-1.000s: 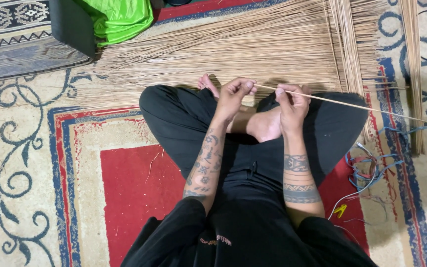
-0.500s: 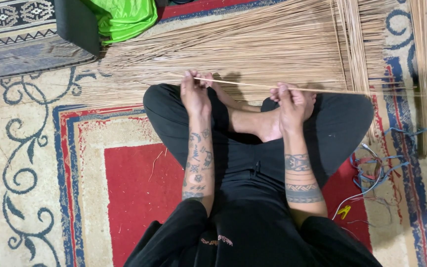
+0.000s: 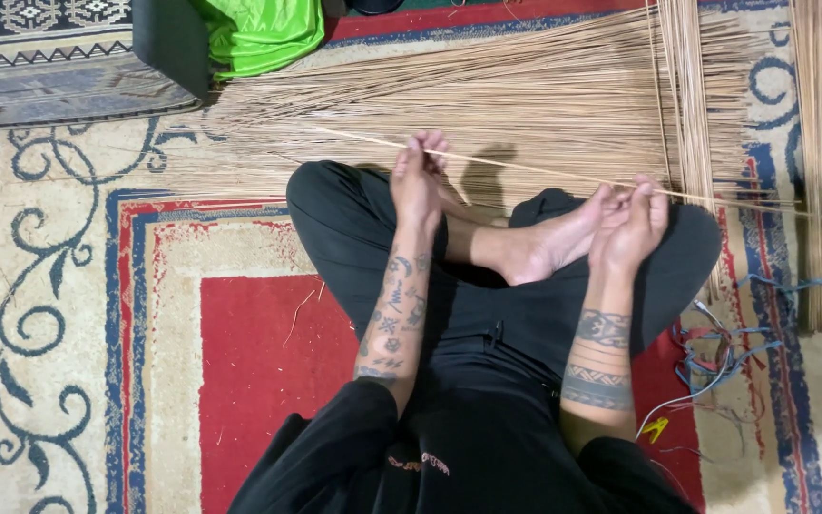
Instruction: The person sits cross-legged on a patterned rug and weaves thin bamboo strips by hand into a flat mat. They repeatedly pull and interlace individual strips through a pre-laid base, gradually extending the woven area.
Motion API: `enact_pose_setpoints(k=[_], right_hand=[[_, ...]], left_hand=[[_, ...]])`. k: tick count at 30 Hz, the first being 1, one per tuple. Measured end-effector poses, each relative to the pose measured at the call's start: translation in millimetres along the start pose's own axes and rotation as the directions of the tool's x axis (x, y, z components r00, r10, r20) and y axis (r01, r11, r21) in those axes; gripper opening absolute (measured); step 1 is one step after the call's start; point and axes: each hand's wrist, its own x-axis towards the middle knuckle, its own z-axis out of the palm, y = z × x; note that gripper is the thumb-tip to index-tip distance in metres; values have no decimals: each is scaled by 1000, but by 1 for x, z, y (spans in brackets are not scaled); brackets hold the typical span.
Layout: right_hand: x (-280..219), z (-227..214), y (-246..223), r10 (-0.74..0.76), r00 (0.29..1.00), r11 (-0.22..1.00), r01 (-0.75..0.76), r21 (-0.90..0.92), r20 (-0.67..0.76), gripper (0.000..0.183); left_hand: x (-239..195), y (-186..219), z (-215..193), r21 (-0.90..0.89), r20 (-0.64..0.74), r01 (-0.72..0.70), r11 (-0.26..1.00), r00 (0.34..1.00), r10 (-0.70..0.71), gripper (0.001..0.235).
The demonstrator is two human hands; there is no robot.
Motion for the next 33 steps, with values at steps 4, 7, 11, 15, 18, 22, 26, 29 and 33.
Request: enact_pose_setpoints(k=[4,7,11,15,18,22,26,29,33], right_hand=[[7,-13,-5,-36,994,999,35,-11,-99,26],[2,2,6,-39,998,999,37,-40,-56,21],[-22,34,29,18,996,992,-7,-125,84,19],[-30,39,44,40,985,989,-15,-145,170,26],[-19,28,22,-5,998,990,14,-144,62,24],[12,-21,-7,-94,992,994,89,-56,-83,28],[11,-20,-26,-118,985,987,103,-125,-123,31],[-3,6,-14,-88,994,993,82,-86,-68,32],[-19,28,16,-113,992,971,122,-204,56,29]], left_hand=[[22,28,-44,-142,-139,-62,988,989,42,32],[20,17,-39,-119,-112,-39,992,993,25,31],[-24,-2,26,-64,96,113,992,990,-107,33],[-49,-40,47,-71,320,266,961,919,-231,33],[-37,-49,31,-146,287,329,933,917,-278,28],[1,-38,-18,-77,136,200,977,973,-188,21],[6,-42,-33,-29,11,137,990,991,-137,15],[-31,-44,12,101,75,158,982,983,-165,13],[-70,-68,41,175,198,201,964,952,-235,12]])
